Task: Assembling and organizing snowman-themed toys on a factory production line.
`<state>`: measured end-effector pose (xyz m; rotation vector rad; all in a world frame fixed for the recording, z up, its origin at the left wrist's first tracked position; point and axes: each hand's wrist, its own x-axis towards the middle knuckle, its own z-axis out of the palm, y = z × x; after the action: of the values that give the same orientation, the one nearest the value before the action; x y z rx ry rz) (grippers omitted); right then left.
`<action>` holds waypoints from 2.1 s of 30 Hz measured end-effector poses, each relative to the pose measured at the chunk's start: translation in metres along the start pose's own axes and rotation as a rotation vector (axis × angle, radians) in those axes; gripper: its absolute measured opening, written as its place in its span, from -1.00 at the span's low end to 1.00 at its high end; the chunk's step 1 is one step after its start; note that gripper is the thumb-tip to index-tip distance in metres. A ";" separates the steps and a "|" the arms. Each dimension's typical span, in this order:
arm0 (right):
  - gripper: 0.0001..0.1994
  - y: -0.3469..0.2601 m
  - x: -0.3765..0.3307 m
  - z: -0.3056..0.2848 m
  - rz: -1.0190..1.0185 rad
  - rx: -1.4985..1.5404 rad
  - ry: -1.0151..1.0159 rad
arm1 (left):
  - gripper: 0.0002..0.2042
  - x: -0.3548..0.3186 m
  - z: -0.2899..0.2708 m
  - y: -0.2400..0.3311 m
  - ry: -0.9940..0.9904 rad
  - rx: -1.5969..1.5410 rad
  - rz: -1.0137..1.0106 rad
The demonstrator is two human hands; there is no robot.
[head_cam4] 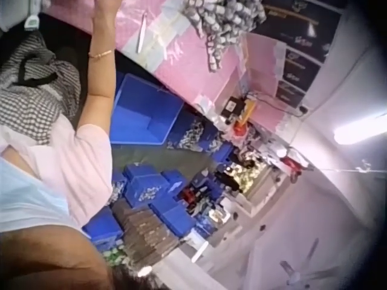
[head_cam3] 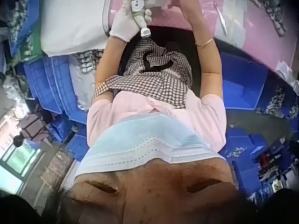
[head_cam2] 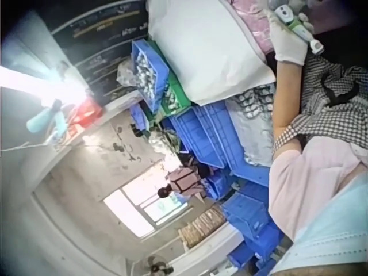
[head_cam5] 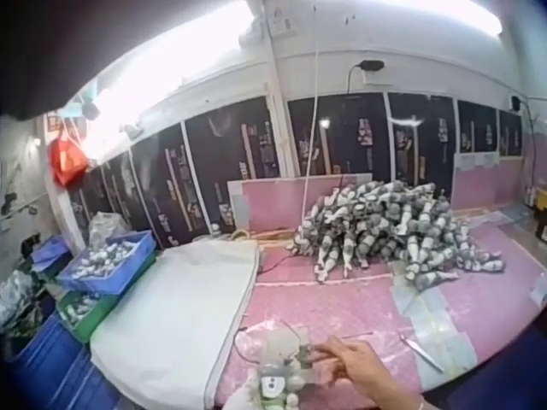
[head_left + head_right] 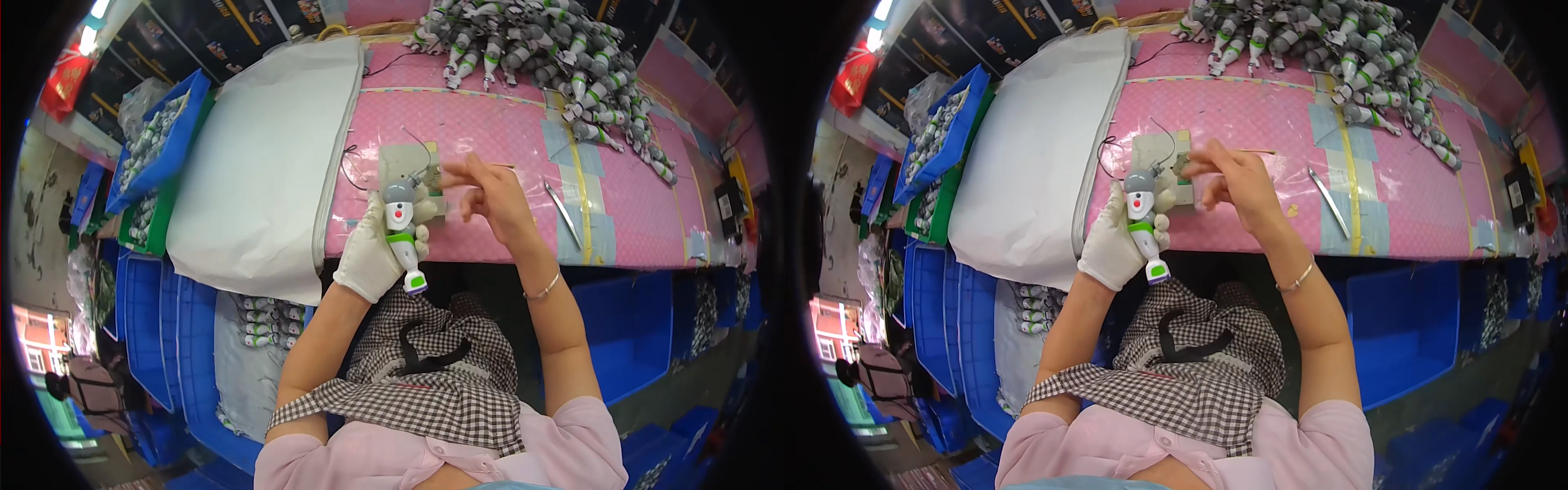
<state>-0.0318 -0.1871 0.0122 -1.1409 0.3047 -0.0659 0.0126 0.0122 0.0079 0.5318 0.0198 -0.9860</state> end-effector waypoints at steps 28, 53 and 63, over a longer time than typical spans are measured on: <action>-0.80 0.023 0.056 -0.031 -0.068 -0.641 -0.261 | -0.55 -0.003 0.009 -0.010 0.187 0.536 0.037; -0.83 0.000 0.053 -0.034 -0.038 -0.511 -0.105 | -0.59 0.001 -0.005 -0.014 0.164 0.236 0.080; -0.86 0.024 0.029 -0.063 -0.871 -1.352 0.513 | -0.46 -0.012 -0.006 -0.015 0.212 0.022 -0.011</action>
<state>-0.0238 -0.2387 -0.0395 -2.5436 0.2685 -1.0620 -0.0050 0.0178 -0.0007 0.6554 0.2015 -0.9382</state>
